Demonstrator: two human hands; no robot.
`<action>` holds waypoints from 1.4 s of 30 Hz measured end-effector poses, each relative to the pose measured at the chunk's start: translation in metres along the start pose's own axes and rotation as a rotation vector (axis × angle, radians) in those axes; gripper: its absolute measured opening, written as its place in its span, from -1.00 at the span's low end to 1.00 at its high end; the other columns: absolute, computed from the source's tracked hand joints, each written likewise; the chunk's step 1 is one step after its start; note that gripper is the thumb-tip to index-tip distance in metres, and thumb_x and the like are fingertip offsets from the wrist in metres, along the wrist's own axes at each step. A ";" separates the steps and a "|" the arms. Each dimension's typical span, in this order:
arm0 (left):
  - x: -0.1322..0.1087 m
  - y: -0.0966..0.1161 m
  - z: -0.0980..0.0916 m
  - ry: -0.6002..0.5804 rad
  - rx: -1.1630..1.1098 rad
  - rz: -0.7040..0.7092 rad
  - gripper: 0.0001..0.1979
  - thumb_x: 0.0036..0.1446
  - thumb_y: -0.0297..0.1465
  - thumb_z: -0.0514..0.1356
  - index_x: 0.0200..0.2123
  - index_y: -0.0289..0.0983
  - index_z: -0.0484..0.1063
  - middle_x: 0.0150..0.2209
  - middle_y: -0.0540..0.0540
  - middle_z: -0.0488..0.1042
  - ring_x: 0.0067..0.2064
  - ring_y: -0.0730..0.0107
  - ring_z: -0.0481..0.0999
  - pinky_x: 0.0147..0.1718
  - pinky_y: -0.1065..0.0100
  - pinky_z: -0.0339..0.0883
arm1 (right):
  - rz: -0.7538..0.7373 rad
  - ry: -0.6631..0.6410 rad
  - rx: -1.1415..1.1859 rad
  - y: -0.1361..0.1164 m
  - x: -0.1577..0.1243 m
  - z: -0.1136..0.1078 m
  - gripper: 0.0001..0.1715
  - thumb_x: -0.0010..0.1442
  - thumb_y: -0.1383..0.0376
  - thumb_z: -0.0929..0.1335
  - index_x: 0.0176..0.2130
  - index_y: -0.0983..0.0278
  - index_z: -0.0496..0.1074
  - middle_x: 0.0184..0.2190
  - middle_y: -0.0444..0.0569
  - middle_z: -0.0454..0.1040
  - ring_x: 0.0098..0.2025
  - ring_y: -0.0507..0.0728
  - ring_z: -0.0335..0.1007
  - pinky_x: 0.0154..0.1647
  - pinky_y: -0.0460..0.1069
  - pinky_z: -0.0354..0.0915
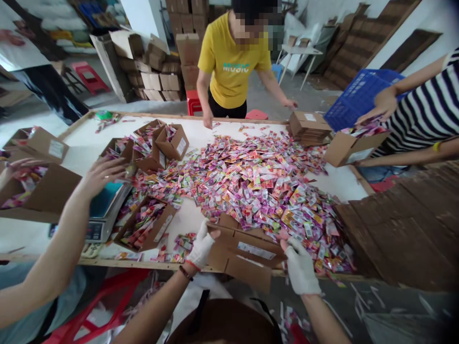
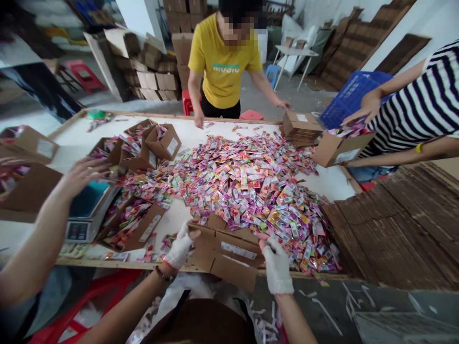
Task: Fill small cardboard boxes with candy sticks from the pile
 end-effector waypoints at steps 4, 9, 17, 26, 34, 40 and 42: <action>0.002 0.009 0.003 0.052 -0.067 0.018 -0.64 -0.04 -0.19 0.19 -0.21 -0.24 0.23 -0.12 -0.11 0.38 -0.06 0.27 0.38 -0.01 0.26 0.24 | 0.020 -0.102 -0.007 -0.004 -0.006 0.001 -0.61 -0.02 0.05 0.33 -0.28 0.25 0.49 -0.30 -0.04 0.53 -0.13 0.19 0.40 -0.14 -0.02 0.27; -0.010 0.023 0.020 -0.348 -0.001 0.129 -0.44 -0.07 -0.29 0.21 0.03 -0.28 0.20 0.08 -0.19 0.29 0.15 0.17 0.25 0.15 0.21 0.11 | -0.017 0.056 -0.241 0.015 0.004 -0.003 -0.57 0.07 -0.01 0.24 -0.40 0.28 0.44 -0.43 -0.03 0.50 -0.33 0.17 0.37 -0.28 0.01 0.27; 0.022 -0.004 0.008 -0.331 0.211 0.110 -0.33 -0.02 -0.41 0.11 0.22 -0.24 0.09 0.18 -0.17 0.25 0.29 0.19 0.06 0.28 0.12 -0.19 | -0.383 -0.348 -0.403 0.063 -0.009 0.011 -0.16 0.05 -0.12 0.26 0.10 0.41 0.34 0.06 0.23 0.38 0.15 0.35 0.24 0.15 0.19 0.20; 0.010 -0.017 0.016 -0.388 0.191 -0.031 -0.17 -0.19 -0.49 0.20 0.23 -0.31 0.05 0.12 -0.24 0.31 0.12 0.13 0.32 0.12 0.15 0.19 | -0.556 -0.028 -0.343 0.047 -0.023 0.033 -0.16 0.22 -0.10 0.13 0.26 0.38 0.02 0.20 0.27 0.16 0.27 0.31 0.03 0.22 0.26 0.06; 0.022 -0.003 0.011 -0.419 0.555 -0.038 -0.39 -0.23 -0.52 0.13 0.02 -0.26 0.38 -0.21 -0.12 0.52 -0.12 0.12 0.47 -0.04 0.16 0.31 | -0.776 -0.389 -0.385 0.040 -0.029 0.042 -0.60 0.23 0.06 0.20 -0.16 0.24 0.43 -0.06 0.11 0.45 0.14 0.27 0.23 0.12 0.20 0.18; 0.001 0.046 0.035 -0.640 0.773 0.234 -0.25 -0.30 -0.16 0.34 0.06 -0.20 0.38 0.04 -0.23 0.43 0.10 -0.12 0.32 0.15 0.04 0.04 | -0.344 0.184 -0.396 0.046 0.015 0.061 -0.81 0.15 0.21 0.14 -0.34 0.23 0.24 -0.38 0.03 0.35 -0.29 0.18 0.27 -0.18 0.08 0.25; -0.025 0.040 0.046 -0.665 0.961 0.428 0.03 -0.30 0.04 0.29 0.24 -0.31 0.14 0.25 -0.35 0.15 0.24 -0.21 0.10 0.22 -0.12 -0.22 | -0.178 0.210 -0.382 0.049 0.020 0.058 -0.78 0.14 0.23 0.10 -0.30 0.24 0.23 -0.37 0.04 0.35 -0.29 0.17 0.27 -0.20 0.06 0.23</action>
Point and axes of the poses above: each hand's wrist, its own x-axis towards the middle knuckle, its own z-axis out of the palm, y = z × x, the point moved 4 cm from there along x, towards the middle knuckle
